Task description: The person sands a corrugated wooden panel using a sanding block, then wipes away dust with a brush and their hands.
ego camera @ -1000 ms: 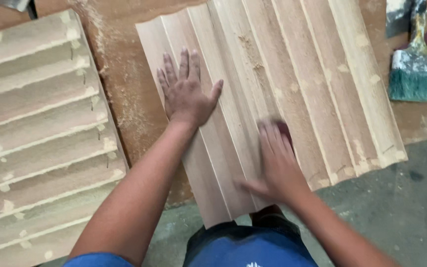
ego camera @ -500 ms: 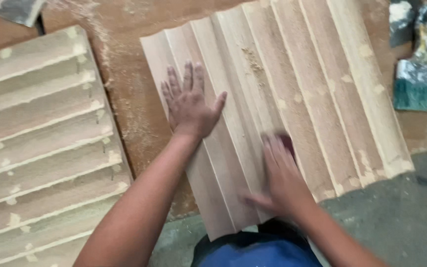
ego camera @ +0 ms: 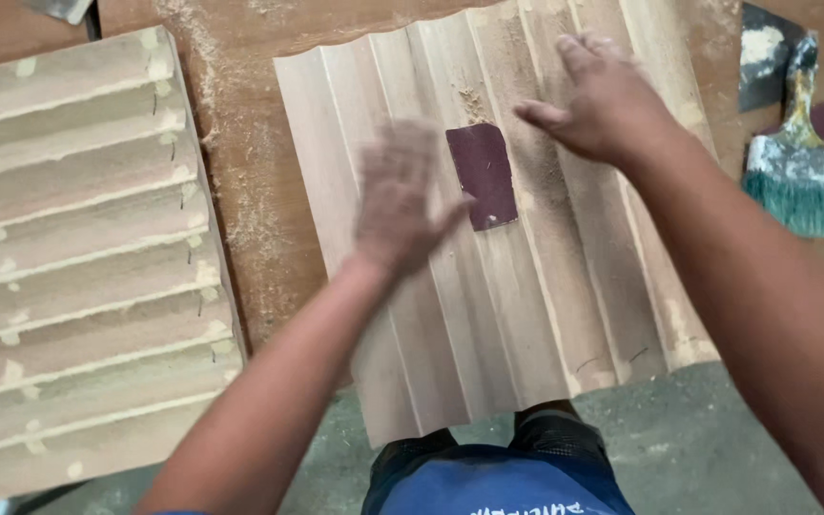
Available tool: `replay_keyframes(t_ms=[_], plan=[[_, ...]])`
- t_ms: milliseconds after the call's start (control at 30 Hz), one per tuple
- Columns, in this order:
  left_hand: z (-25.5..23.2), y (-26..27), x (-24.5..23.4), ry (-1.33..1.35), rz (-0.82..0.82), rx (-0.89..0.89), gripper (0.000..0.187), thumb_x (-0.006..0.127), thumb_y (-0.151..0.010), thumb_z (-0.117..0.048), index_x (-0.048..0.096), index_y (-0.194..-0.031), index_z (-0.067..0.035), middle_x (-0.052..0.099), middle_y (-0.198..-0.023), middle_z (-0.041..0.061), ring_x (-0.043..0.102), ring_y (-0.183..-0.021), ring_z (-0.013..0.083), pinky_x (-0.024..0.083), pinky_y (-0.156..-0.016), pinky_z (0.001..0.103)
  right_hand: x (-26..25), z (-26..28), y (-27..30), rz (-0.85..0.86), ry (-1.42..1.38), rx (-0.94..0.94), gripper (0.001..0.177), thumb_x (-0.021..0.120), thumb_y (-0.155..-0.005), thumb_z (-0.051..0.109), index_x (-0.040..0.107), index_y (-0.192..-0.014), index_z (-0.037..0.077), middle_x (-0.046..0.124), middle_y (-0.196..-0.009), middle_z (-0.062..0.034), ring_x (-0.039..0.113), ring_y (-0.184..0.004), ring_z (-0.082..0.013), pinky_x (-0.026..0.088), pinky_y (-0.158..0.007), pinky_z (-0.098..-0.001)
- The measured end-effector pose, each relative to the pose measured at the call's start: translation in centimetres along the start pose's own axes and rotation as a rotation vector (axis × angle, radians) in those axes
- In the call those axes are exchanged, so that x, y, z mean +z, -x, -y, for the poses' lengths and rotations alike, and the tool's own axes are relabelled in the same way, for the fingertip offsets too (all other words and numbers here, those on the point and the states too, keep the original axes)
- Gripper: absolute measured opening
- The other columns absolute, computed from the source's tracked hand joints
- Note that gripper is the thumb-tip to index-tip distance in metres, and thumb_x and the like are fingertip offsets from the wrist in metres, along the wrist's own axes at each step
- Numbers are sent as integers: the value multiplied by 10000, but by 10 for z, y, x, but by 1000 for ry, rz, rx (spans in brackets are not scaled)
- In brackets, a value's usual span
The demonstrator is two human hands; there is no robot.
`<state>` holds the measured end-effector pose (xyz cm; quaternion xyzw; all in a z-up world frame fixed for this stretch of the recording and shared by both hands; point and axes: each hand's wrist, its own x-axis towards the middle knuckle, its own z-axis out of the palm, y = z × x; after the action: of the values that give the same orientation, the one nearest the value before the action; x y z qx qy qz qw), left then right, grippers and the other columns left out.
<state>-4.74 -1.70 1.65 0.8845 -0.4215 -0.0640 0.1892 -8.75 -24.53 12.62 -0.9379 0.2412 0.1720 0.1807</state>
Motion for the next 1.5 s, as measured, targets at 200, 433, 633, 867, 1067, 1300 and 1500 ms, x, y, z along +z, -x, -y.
replay_keyframes(t_ms=[200,433,633,867,1067,1300,1500], plan=[[-102,-4,43,-210,301,-204,1167,179,-880,-901,-12,-1605,-6,-38,-1708,148,-74,-1566,292,-12,-1239,551,18,-65,-83,-14,102,-118,903,447,-946,667,158,-1660,195,29,-1701,-198,2,-1555,-401,44,-1208,-656],[-172,101,82,-467,-157,-223,1291,176,-807,-961,-57,-1607,26,-102,-1710,179,-96,-1595,301,-45,-1291,535,54,-91,-116,-346,-114,-386,787,450,-1013,653,483,-1555,83,228,-1633,-331,138,-1482,-542,-5,-1110,-726],[-180,82,72,-545,-10,-249,1592,311,-587,-1173,65,-1607,24,36,-1713,181,10,-1610,303,-13,-1286,583,66,-103,-131,-422,-80,-356,783,516,-998,634,536,-1516,47,289,-1625,-315,179,-1468,-539,47,-1108,-725],[-97,-97,19,-93,287,-418,1349,173,-689,-983,48,-1597,7,10,-1707,163,-23,-1572,299,-83,-1242,543,65,-102,-131,-406,-74,-352,832,445,-983,711,493,-1546,101,285,-1632,-291,190,-1483,-503,60,-1120,-721],[-88,-99,44,-140,105,-465,1252,322,-785,-951,67,-1639,-72,46,-1734,99,43,-1605,254,-21,-1261,600,64,-100,-124,-429,-91,-352,755,512,-997,652,520,-1519,107,325,-1627,-262,212,-1494,-482,102,-1137,-714],[-179,-27,-10,-42,496,-519,1297,368,-759,-926,73,-1624,-6,46,-1721,193,14,-1594,324,26,-1249,613,57,-98,-119,-354,-73,-302,741,508,-1021,643,491,-1547,120,316,-1636,-236,182,-1527,-429,110,-1153,-695],[-168,-37,-6,-34,475,-523,1289,277,-742,-953,92,-1629,-36,74,-1725,157,44,-1594,309,38,-1240,647,58,-96,-116,-347,-80,-297,758,483,-1032,657,472,-1557,112,330,-1618,-271,182,-1523,-457,92,-1145,-710]])
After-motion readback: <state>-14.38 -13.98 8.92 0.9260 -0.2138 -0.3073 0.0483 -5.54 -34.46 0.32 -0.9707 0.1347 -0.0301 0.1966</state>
